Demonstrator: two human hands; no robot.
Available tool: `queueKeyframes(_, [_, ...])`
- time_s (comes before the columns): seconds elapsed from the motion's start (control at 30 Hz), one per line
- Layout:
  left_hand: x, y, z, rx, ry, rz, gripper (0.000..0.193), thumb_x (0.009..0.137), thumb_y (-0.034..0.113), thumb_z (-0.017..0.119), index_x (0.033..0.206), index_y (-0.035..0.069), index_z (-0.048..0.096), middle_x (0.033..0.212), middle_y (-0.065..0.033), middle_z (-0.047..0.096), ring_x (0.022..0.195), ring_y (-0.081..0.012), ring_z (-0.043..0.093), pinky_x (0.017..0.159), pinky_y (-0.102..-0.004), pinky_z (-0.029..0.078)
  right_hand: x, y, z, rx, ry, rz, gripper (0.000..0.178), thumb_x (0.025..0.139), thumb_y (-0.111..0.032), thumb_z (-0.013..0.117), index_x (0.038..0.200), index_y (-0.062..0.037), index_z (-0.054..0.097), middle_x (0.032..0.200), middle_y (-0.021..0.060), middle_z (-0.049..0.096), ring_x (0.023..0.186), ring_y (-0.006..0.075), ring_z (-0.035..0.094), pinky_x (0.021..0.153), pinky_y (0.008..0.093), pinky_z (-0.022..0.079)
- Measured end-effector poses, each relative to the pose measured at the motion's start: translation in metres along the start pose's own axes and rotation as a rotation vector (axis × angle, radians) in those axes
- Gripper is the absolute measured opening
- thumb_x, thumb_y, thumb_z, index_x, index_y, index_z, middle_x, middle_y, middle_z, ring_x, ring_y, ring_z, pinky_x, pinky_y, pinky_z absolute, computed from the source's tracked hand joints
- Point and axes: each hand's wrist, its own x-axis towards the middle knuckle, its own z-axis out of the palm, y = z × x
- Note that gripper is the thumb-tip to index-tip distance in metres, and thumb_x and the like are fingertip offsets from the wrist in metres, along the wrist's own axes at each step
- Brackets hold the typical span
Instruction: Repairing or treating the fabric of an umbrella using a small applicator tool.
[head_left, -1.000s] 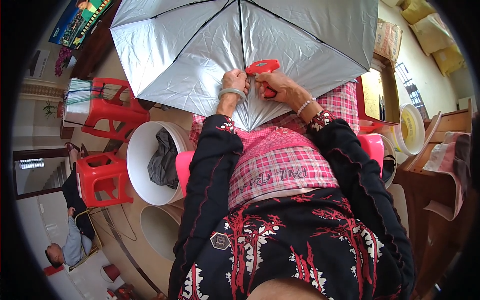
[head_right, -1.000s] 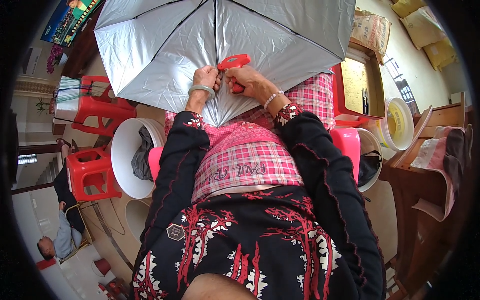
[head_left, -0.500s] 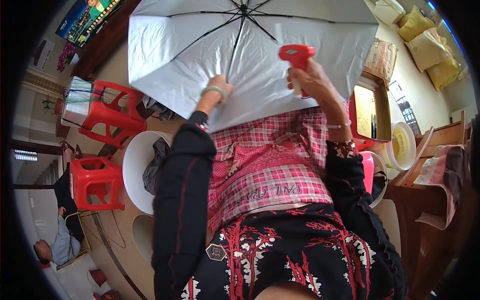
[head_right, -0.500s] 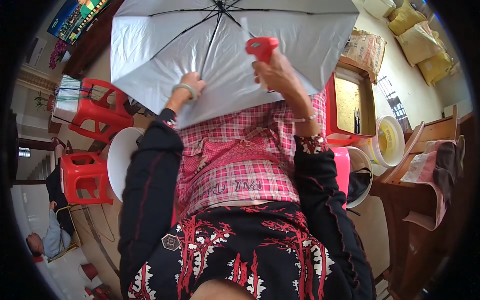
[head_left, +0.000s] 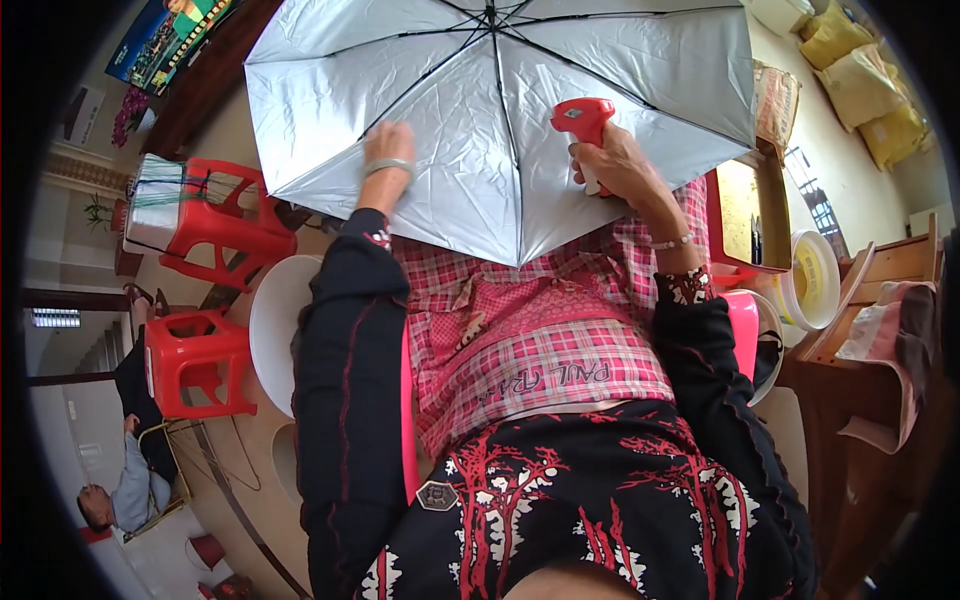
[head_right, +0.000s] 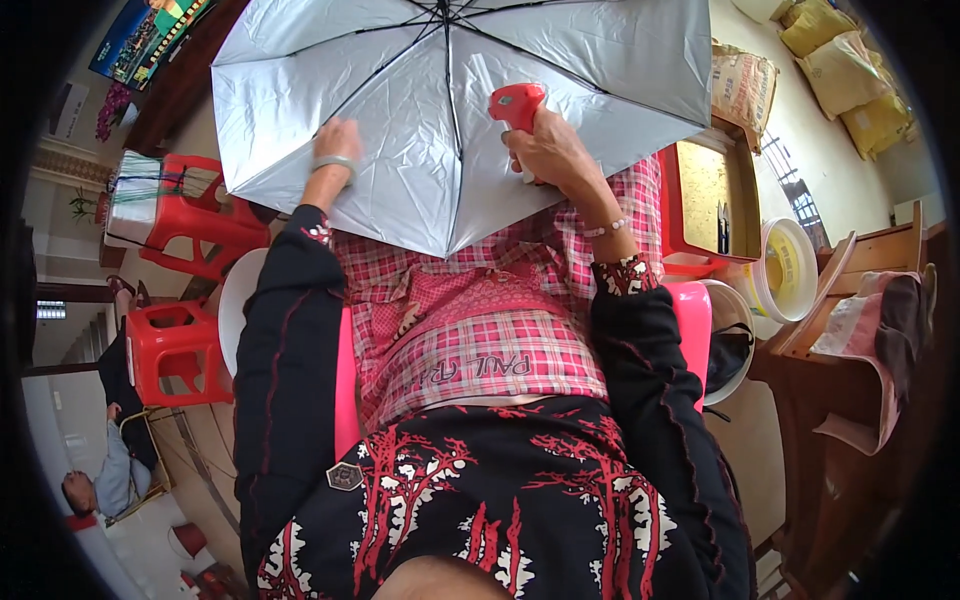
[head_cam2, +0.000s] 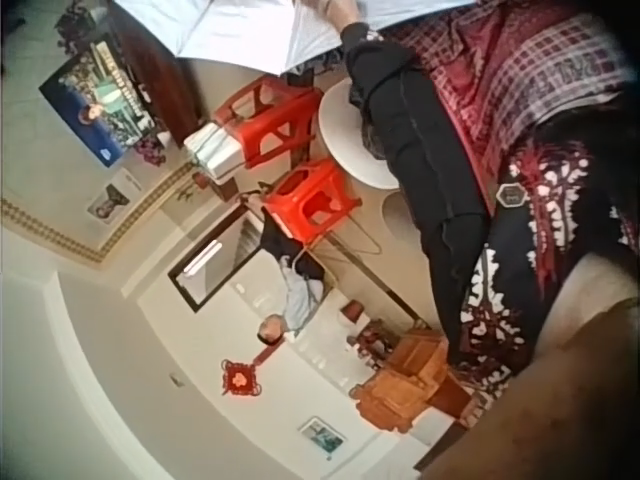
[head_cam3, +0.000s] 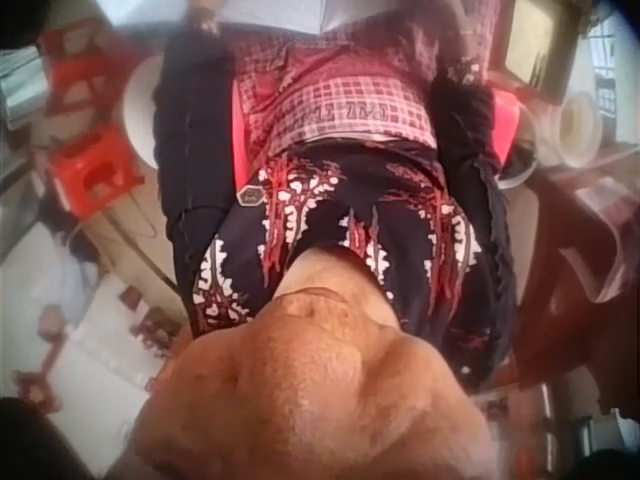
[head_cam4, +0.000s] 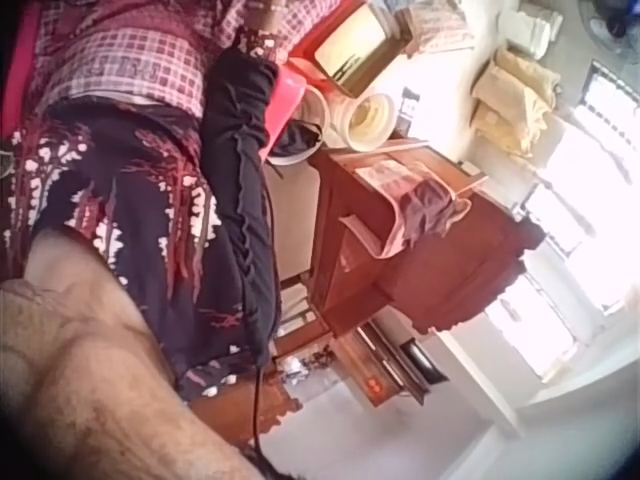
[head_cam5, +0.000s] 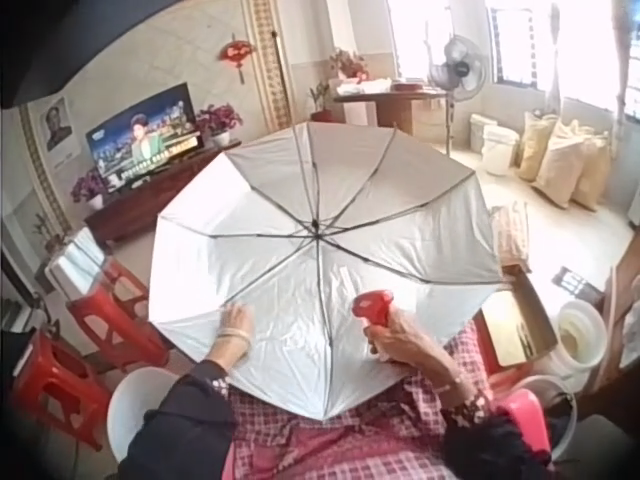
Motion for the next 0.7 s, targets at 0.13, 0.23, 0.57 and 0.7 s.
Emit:
queueKeyframes(0.13, [-0.008, 0.057, 0.006, -0.21, -0.042, 0.171, 0.022, 0.076, 0.015, 0.046, 0.084, 0.003, 0.063, 0.092, -0.0187, 0.06, 0.088, -0.0331, 0.057, 0.077, -0.0413, 0.045, 0.006, 0.015, 0.006, 0.163, -0.036, -0.005, 0.029, 0.077, -0.019, 0.053, 0.093, 0.0056, 0.05, 0.073, 0.0094, 0.057, 0.06, 0.0152, 0.057, 0.053, 0.0278, 0.047])
queueKeyframes(0.23, [-0.016, 0.083, 0.024, -0.432, -0.086, 0.215, 0.026, 0.073, 0.025, 0.053, 0.078, 0.0, 0.06, 0.088, -0.0225, 0.059, 0.082, -0.0372, 0.057, 0.074, -0.0441, 0.045, 0.0, 0.011, 0.015, 0.295, -0.047, 0.023, 0.029, 0.077, -0.018, 0.053, 0.094, 0.005, 0.05, 0.074, 0.0093, 0.058, 0.06, 0.0155, 0.057, 0.054, 0.0278, 0.047])
queueKeyframes(0.57, [-0.048, 0.142, 0.036, -0.422, 0.085, -0.046, 0.017, 0.075, 0.013, 0.048, 0.08, 0.003, 0.06, 0.093, -0.0191, 0.06, 0.086, -0.0334, 0.059, 0.074, -0.0394, 0.047, 0.001, 0.032, 0.031, 0.473, -0.042, 0.111, 0.031, 0.079, -0.016, 0.054, 0.1, 0.005, 0.047, 0.076, 0.0116, 0.058, 0.063, 0.0184, 0.059, 0.055, 0.0291, 0.049])
queueKeyframes(0.7, [-0.046, 0.144, 0.044, -0.482, 0.083, -0.152, 0.016, 0.075, 0.011, 0.047, 0.079, 0.003, 0.06, 0.086, -0.0202, 0.061, 0.08, -0.0343, 0.06, 0.071, -0.0392, 0.048, 0.002, 0.037, 0.039, 0.549, -0.078, 0.125, 0.031, 0.079, -0.016, 0.054, 0.101, 0.0048, 0.047, 0.076, 0.0119, 0.058, 0.063, 0.0191, 0.059, 0.055, 0.0298, 0.05])
